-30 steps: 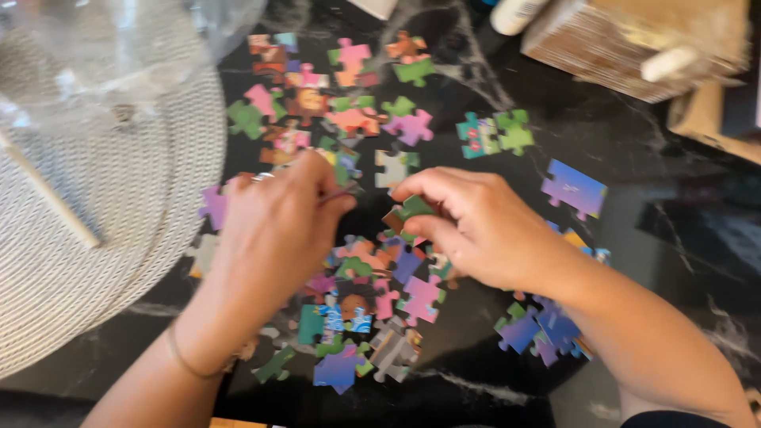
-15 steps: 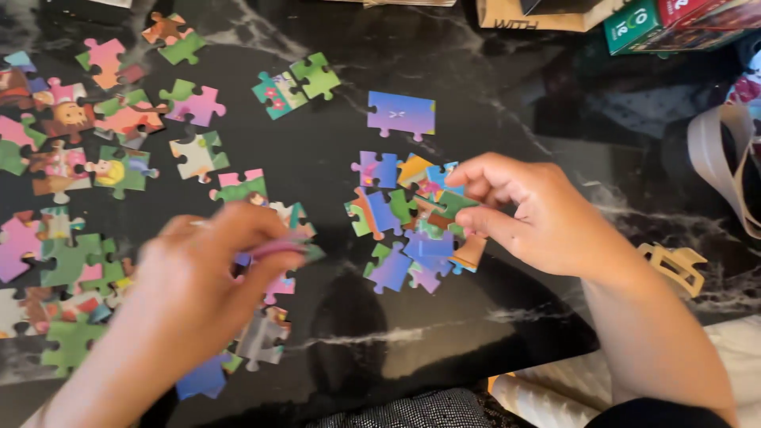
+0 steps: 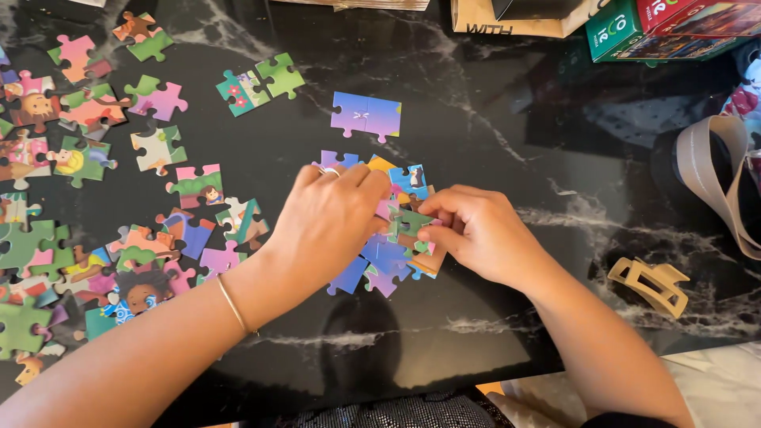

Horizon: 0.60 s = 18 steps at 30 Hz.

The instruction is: Assembling a colorful jigsaw puzzle on a table.

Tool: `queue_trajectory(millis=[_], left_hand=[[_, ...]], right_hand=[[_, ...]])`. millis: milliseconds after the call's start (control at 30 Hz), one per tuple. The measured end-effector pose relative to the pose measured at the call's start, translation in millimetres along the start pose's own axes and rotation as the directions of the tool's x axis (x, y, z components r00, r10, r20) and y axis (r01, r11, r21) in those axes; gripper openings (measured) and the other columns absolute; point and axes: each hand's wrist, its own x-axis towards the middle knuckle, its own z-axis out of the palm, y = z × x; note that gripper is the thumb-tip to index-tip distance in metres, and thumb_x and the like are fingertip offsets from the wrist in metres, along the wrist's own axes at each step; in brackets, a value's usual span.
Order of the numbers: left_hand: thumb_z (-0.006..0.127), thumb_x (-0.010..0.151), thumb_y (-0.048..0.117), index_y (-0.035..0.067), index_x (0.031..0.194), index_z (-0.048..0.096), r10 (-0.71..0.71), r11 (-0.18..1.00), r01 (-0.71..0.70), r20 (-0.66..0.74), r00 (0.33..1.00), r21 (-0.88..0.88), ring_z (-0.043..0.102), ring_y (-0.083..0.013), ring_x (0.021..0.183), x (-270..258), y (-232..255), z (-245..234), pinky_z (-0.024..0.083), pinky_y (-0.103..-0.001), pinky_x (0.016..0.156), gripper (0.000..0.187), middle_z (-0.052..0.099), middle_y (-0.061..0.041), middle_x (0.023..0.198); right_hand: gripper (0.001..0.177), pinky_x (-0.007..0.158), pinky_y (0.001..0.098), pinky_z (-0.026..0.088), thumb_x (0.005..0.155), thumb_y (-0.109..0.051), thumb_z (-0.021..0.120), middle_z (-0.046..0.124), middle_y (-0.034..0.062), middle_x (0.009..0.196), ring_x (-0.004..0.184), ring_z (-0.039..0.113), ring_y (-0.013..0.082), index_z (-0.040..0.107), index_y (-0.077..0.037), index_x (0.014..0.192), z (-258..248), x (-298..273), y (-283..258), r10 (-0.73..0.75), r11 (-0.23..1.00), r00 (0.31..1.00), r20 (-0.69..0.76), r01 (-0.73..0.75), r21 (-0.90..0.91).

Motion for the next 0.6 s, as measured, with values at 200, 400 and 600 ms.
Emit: queue_trajectory(millis=[200,400,600], left_hand=[[0.084,0.073,0.029,0.011,0.1,0.064,-0.025,0.99,0.041,-0.115,0.993,0.132,0.065,-0.0271,0.087,-4.8,3.1,-37.2,0.044,-0.046,0.075,0.038,0.064,-0.004,0.091],[0.082,0.079,0.026,0.008,0.104,0.066,-0.083,0.99,0.096,-0.122,0.989,0.102,0.065,-0.0304,0.093,-40.3,-25.9,-85.5,0.046,-0.047,0.079,0.034,0.067,-0.003,0.099],[0.079,0.078,0.018,0.007,0.102,0.069,-0.062,0.997,0.059,0.073,0.995,0.045,0.066,-0.0306,0.087,-79.1,-60.6,-129.6,0.049,-0.046,0.077,0.029,0.069,-0.005,0.094]], right_hand=[[0.02,0.056,0.0272,0.054,0.083,-0.012,0.08,0.065,0.003,0.075,0.059,0.064,0.0113,0.075,-0.005,0.101,-3.0,-4.6,8.4,-0.043,0.999,0.997,-0.061,0.042,-0.021],[0.02,0.056,0.0267,0.054,0.084,-0.013,0.08,0.066,0.0037,0.076,0.06,0.065,0.011,0.076,-0.006,0.102,-4.9,-7.9,-0.2,-0.065,0.997,0.99,-0.127,0.06,-0.047],[0.021,0.056,0.0249,0.056,0.082,-0.013,0.079,0.068,0.0037,0.079,0.062,0.07,0.0093,0.075,-0.005,0.101,5.6,-6.9,-31.3,-0.075,0.994,0.993,-0.088,0.067,-0.089]])
